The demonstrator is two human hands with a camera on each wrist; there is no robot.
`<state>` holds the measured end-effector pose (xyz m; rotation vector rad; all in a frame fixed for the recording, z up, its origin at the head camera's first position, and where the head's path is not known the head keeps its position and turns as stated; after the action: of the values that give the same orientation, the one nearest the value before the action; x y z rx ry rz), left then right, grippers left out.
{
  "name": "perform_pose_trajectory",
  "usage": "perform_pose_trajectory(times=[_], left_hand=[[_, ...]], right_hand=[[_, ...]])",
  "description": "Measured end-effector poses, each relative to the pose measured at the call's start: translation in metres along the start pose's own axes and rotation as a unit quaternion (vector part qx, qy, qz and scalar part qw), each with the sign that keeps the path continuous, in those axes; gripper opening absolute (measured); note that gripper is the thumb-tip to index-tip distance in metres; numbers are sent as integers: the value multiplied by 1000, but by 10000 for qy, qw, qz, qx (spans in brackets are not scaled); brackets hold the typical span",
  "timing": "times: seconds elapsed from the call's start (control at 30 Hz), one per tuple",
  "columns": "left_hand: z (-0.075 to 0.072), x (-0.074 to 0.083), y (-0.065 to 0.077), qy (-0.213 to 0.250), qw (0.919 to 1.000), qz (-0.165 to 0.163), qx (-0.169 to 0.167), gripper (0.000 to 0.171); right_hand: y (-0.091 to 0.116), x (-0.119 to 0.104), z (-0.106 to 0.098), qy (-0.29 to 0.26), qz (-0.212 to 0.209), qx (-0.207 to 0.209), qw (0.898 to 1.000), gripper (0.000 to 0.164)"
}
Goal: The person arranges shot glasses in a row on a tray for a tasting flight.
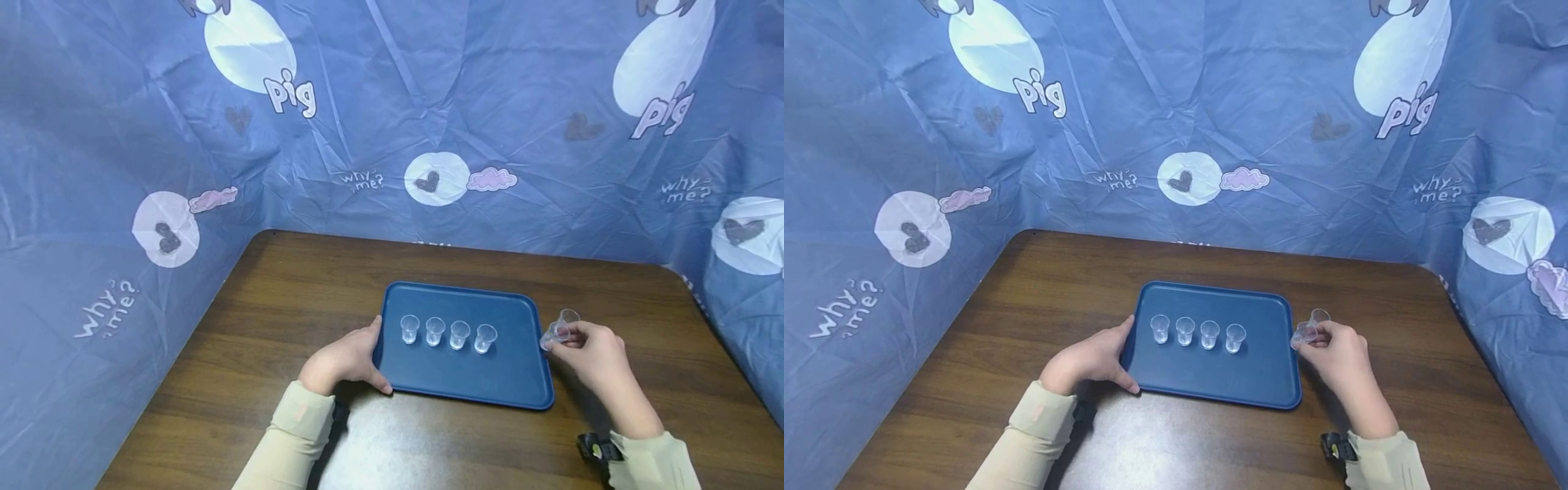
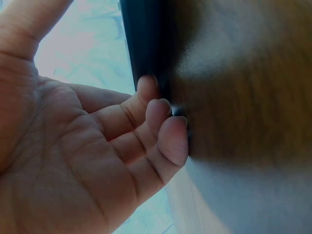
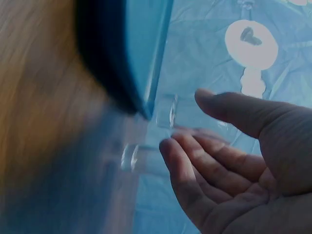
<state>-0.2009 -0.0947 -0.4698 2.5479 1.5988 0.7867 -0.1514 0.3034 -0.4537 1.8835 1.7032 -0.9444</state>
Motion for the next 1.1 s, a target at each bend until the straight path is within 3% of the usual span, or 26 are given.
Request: perform_pose_trajectory(times=[0.27, 0.63, 1.1], left_hand=[[0, 0, 2, 40, 10000, -13, -5, 137], [-1, 2, 2, 63, 10000, -21, -28, 137], [-1, 1, 0, 40, 10000, -33, -23, 138]], right_hand=[[-2, -23, 22, -315, -226, -603, 9974, 31], [-8, -27, 42, -293, -429, -812, 9953, 26], [-8, -28, 48, -349, -490, -971, 9935, 26]])
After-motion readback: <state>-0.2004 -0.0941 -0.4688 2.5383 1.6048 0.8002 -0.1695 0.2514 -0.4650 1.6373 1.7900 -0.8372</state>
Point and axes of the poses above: each hand's wrist, its own y-axis away from the middle knuckle, its own z-axis out of the palm, x = y × z, the point moved 2 cm from there along -y, towards the middle knuckle, and after that the axes turned 11 degrees about -y, right-handed, at the moved point
